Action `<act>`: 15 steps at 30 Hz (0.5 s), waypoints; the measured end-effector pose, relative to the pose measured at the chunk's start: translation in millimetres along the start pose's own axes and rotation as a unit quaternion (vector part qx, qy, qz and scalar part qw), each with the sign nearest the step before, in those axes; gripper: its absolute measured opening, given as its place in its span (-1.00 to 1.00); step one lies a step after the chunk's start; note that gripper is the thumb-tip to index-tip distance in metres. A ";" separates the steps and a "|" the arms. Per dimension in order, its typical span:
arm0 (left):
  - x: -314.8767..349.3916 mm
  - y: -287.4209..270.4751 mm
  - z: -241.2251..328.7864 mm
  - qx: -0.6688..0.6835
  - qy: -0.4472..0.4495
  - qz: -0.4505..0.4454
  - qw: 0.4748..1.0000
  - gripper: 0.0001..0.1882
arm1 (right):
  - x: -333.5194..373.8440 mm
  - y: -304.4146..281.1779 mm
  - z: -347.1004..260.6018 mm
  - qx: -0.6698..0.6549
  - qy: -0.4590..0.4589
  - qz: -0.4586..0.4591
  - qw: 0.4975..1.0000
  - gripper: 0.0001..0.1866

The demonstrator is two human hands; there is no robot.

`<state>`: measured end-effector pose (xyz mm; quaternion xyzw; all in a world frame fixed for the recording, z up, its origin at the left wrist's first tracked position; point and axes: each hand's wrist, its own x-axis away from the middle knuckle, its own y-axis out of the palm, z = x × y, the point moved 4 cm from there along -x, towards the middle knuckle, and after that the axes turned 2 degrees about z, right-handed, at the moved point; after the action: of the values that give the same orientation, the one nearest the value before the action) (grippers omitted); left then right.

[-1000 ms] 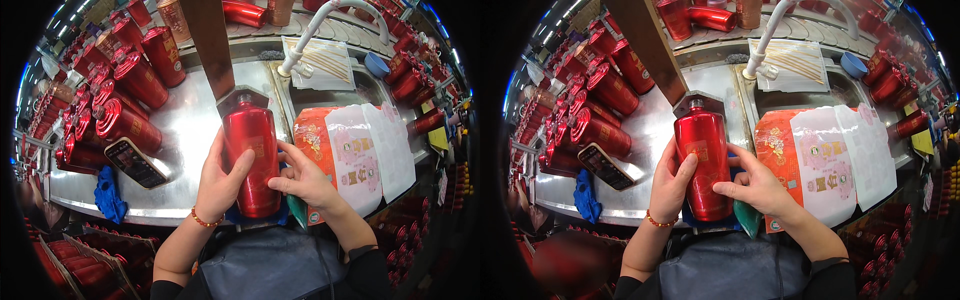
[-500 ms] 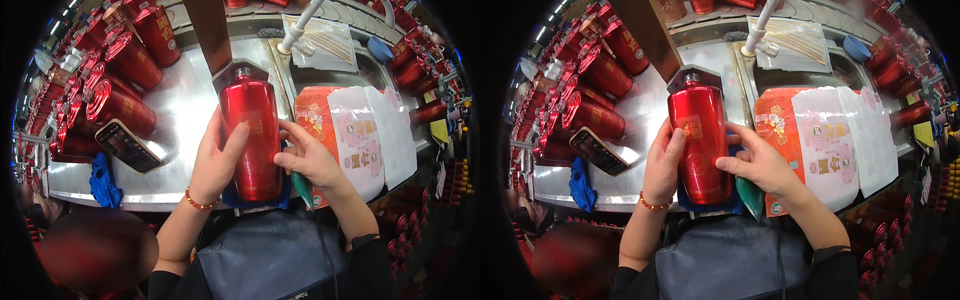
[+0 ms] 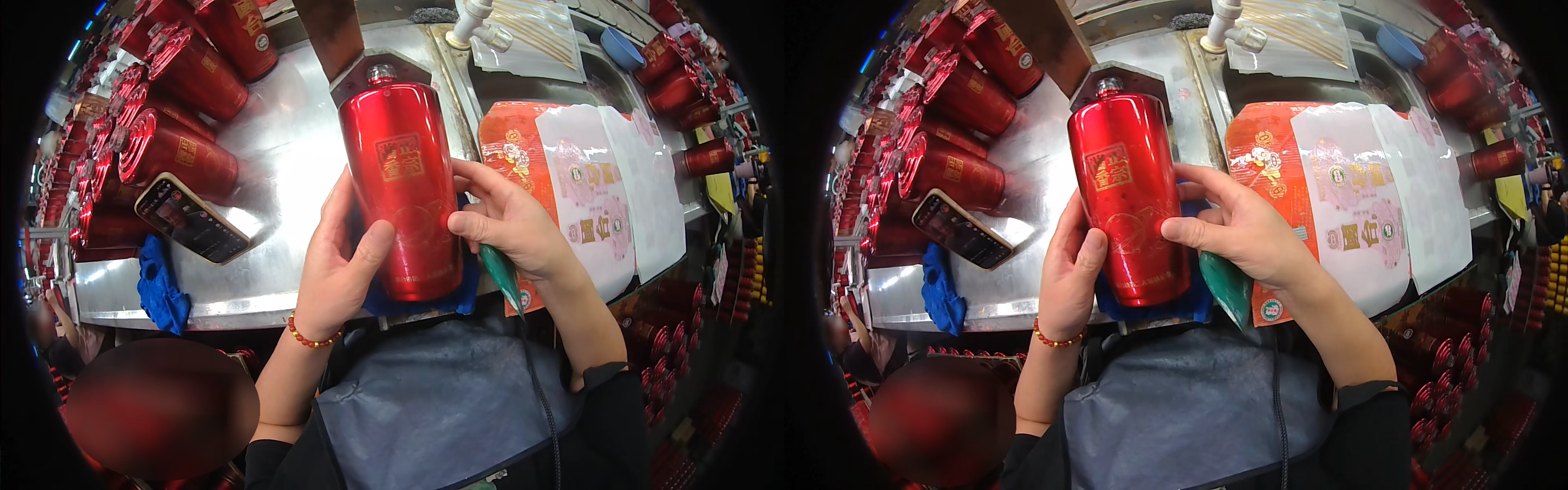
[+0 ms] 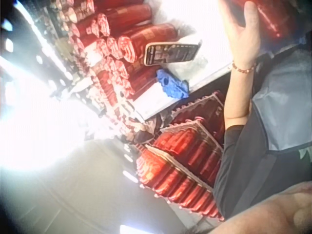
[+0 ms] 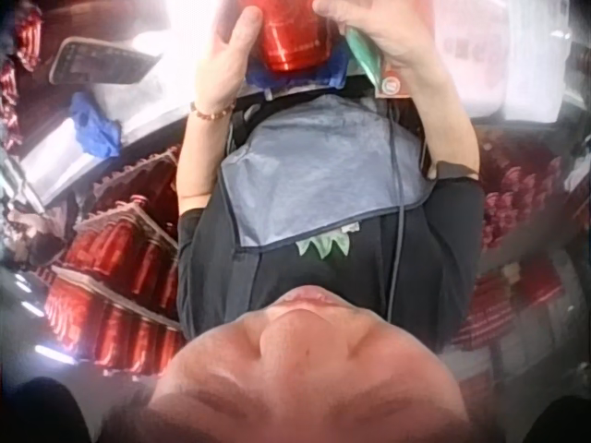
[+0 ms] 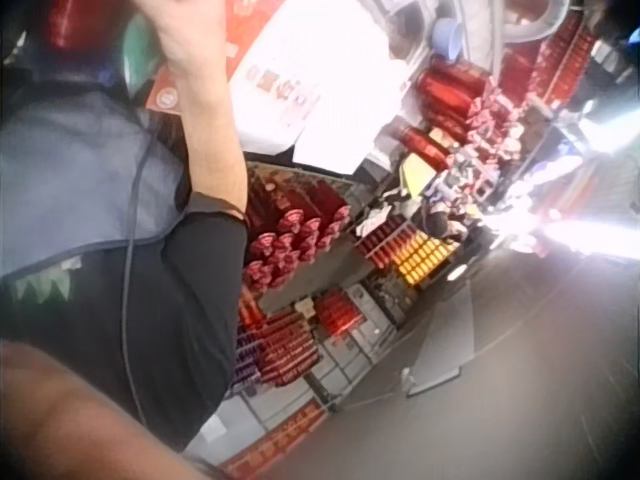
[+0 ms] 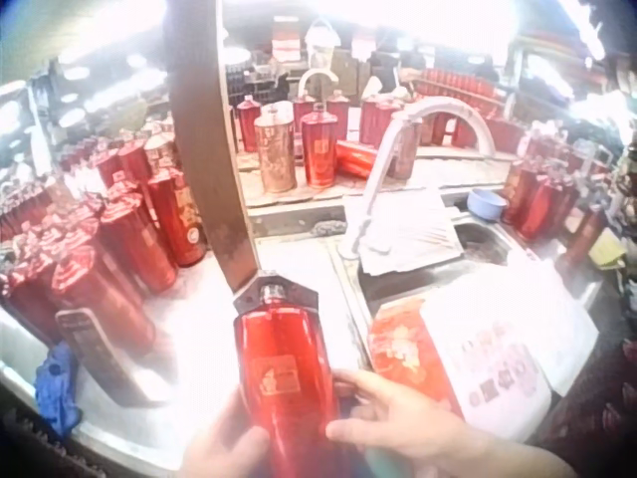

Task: The person cleans a red cylindrical container using a green scrubbing tool and a blue cloth. They scrub the container's surface, wipe it with the cloth, and rotate it to clean different sides.

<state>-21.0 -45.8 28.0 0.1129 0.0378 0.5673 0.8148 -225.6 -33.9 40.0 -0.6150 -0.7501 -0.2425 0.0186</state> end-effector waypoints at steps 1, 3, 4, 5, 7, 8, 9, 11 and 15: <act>-0.3 1.2 1.1 0.010 0.003 -0.005 1.000 -0.18 | 0.2 -0.6 0.1 0.002 -0.002 0.000 1.000 -0.20; -0.1 2.8 2.4 0.018 0.003 -0.005 1.000 -0.18 | -0.1 -1.3 0.6 0.006 -0.006 -0.002 1.000 -0.21; 0.0 3.1 2.7 0.021 0.003 -0.005 1.000 -0.18 | 0.0 -1.2 0.8 0.003 -0.006 -0.002 1.000 -0.20; -0.1 2.7 2.1 0.020 0.001 -0.005 1.000 -0.18 | 0.3 -0.9 0.9 0.000 -0.006 -0.002 1.000 -0.20; -0.2 0.7 0.2 0.016 -0.003 -0.006 1.000 -0.17 | 0.0 -0.7 1.3 -0.004 -0.005 -0.001 1.000 -0.20; -0.1 -0.1 -0.8 0.016 -0.003 -0.004 1.000 -0.17 | -0.3 -0.7 1.5 -0.005 -0.005 -0.001 1.000 -0.20; 0.3 -0.7 -1.9 0.017 -0.001 -0.003 1.000 -0.16 | 0.0 -0.8 1.6 -0.005 -0.005 0.001 1.000 -0.20; 0.8 -2.0 -3.5 0.017 0.003 -0.005 1.000 -0.15 | -0.2 -2.7 4.4 -0.016 -0.010 0.000 1.000 -0.20; 1.2 -0.9 -2.4 0.002 0.004 0.000 1.000 -0.14 | -0.3 -1.8 3.4 -0.015 -0.007 -0.008 1.000 -0.21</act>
<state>-20.2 -44.6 25.5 0.1126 0.0418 0.5678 0.8144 -226.2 -33.1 36.3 -0.6112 -0.7511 -0.2496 0.0020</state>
